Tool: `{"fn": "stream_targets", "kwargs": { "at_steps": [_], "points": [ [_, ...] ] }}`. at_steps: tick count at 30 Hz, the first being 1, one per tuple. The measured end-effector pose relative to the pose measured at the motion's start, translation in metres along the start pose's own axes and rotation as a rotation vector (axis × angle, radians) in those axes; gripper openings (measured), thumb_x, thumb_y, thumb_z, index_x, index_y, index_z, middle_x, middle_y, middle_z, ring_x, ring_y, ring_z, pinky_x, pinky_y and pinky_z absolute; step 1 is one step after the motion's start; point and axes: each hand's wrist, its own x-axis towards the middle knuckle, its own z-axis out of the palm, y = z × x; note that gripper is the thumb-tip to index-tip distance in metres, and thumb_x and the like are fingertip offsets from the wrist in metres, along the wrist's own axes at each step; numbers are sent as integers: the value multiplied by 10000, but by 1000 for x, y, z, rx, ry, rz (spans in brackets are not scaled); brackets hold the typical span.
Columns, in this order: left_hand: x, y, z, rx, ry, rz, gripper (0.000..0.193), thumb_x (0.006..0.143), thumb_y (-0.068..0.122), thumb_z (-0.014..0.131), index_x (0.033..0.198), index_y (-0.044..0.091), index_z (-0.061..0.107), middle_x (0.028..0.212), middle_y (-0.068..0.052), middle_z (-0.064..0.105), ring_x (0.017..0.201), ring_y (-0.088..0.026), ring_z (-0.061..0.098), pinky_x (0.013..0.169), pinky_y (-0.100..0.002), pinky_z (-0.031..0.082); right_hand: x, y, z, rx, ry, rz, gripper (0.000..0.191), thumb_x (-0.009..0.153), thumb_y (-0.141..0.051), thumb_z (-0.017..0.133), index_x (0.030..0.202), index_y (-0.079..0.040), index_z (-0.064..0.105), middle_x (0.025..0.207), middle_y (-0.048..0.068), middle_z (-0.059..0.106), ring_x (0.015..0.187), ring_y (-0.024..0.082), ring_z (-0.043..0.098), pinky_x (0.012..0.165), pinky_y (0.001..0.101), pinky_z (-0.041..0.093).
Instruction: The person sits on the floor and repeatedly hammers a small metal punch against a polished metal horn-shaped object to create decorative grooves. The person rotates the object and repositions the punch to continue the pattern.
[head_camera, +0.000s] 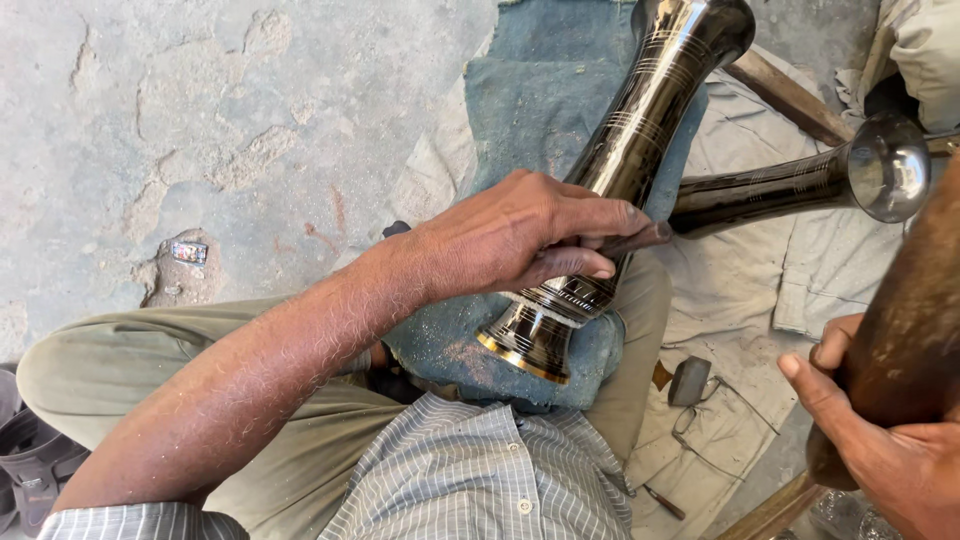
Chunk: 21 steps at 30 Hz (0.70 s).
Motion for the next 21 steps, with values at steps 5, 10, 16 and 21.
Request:
{"fn": "stream_targets", "kwargs": {
  "at_steps": [5,10,16,21],
  "points": [
    [0,5,-1,7,-21,-31,442,1012,415,581,1341,122,617,1035,-57,767,888,-223,787,853,-428,646,14,7,-6,-95,-74,-350,579,741,-38,734,1290,82,598,1146,215,672,895,258,699,822,396,605],
    [-5,6,1,-5,27,-36,407,1040,380,586,1337,103,615,1137,-78,760,966,-281,777,859,-442,632,19,47,4,-164,-232,11,292,879,-96,751,1126,-5,625,842,130,626,645,221,603,718,385,602],
    [-18,7,1,13,100,10,389,1077,358,608,1369,102,604,1207,-83,743,1019,-295,767,913,-421,639,9,83,10,-244,-283,30,226,946,-113,718,1141,-47,628,754,76,579,610,175,542,617,326,524],
    [-28,10,5,-1,143,-57,373,1056,347,623,1341,106,633,1122,-77,751,921,-261,772,827,-394,648,13,74,8,-307,-290,60,220,982,-131,716,1175,-77,624,716,55,552,583,146,524,580,293,481]
  ]
}}
